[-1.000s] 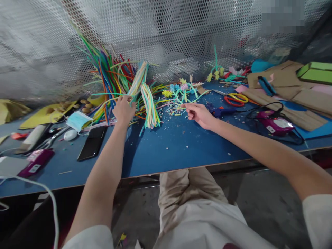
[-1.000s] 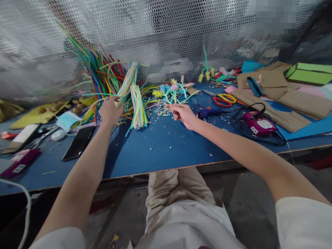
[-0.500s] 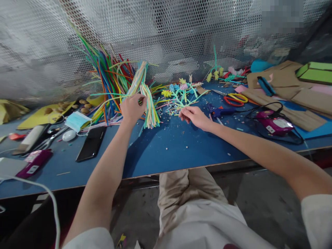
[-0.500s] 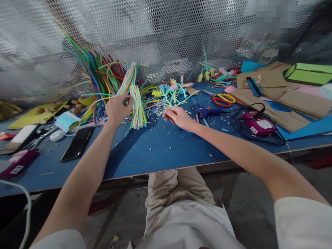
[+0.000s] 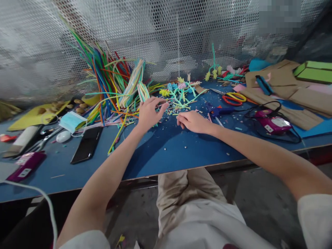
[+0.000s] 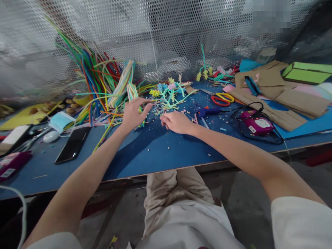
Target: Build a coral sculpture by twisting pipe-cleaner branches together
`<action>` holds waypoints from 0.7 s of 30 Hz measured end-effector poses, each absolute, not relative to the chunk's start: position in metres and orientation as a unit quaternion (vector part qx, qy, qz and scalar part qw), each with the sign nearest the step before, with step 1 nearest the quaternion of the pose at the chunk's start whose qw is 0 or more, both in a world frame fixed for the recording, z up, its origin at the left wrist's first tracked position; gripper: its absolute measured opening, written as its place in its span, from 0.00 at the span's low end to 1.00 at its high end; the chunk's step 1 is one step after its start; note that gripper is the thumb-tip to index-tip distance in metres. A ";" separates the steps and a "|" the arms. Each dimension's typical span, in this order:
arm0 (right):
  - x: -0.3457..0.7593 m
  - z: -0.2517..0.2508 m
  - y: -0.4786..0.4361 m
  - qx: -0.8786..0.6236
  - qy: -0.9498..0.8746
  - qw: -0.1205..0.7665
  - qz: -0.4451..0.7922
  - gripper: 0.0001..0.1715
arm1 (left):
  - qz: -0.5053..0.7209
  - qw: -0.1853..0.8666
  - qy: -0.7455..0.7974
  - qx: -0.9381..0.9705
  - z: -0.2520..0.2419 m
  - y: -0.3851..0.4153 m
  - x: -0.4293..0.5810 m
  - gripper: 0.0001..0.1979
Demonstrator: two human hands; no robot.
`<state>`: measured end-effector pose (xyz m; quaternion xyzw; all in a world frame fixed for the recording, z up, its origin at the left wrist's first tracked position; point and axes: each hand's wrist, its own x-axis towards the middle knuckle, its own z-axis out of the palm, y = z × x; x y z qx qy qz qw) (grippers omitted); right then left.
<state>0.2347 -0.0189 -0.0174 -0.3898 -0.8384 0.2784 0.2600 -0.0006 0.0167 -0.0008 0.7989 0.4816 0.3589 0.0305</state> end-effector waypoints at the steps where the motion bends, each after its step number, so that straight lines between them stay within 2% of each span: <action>1: 0.234 -0.016 -0.021 -0.393 -0.845 0.247 0.266 0.25 | 0.394 0.117 0.449 0.794 -0.002 0.013 0.008 0.28; 3: 0.232 -0.013 -0.024 -0.396 -0.859 0.219 0.237 0.25 | 0.435 0.246 0.397 0.770 -0.004 0.005 0.024 0.30; 4: 0.231 -0.011 -0.026 -0.400 -0.866 0.207 0.219 0.25 | 0.447 0.271 0.382 0.762 -0.004 0.002 0.030 0.29; 7: 0.233 -0.007 -0.028 -0.421 -0.875 0.179 0.157 0.26 | 0.486 0.263 0.378 0.743 -0.003 -0.001 0.035 0.26; 10: 0.241 -0.001 -0.025 -0.449 -0.874 0.157 0.100 0.27 | 0.526 0.186 0.415 0.718 0.002 0.006 0.022 0.28; 14: 0.263 0.006 -0.012 -0.495 -0.855 0.146 0.052 0.25 | 0.542 -0.019 0.491 0.682 0.011 0.011 -0.005 0.34; 17: 0.278 0.011 -0.001 -0.478 -0.865 0.148 0.026 0.23 | 0.410 -0.131 0.463 0.775 0.015 0.002 -0.010 0.27; 19: 0.283 0.014 0.003 -0.430 -0.895 0.118 0.027 0.23 | 0.315 -0.148 0.423 0.836 0.015 -0.006 -0.002 0.21; 21: 0.286 0.018 0.005 -0.381 -0.920 0.086 0.028 0.23 | 0.246 -0.138 0.367 0.886 0.011 -0.012 0.012 0.20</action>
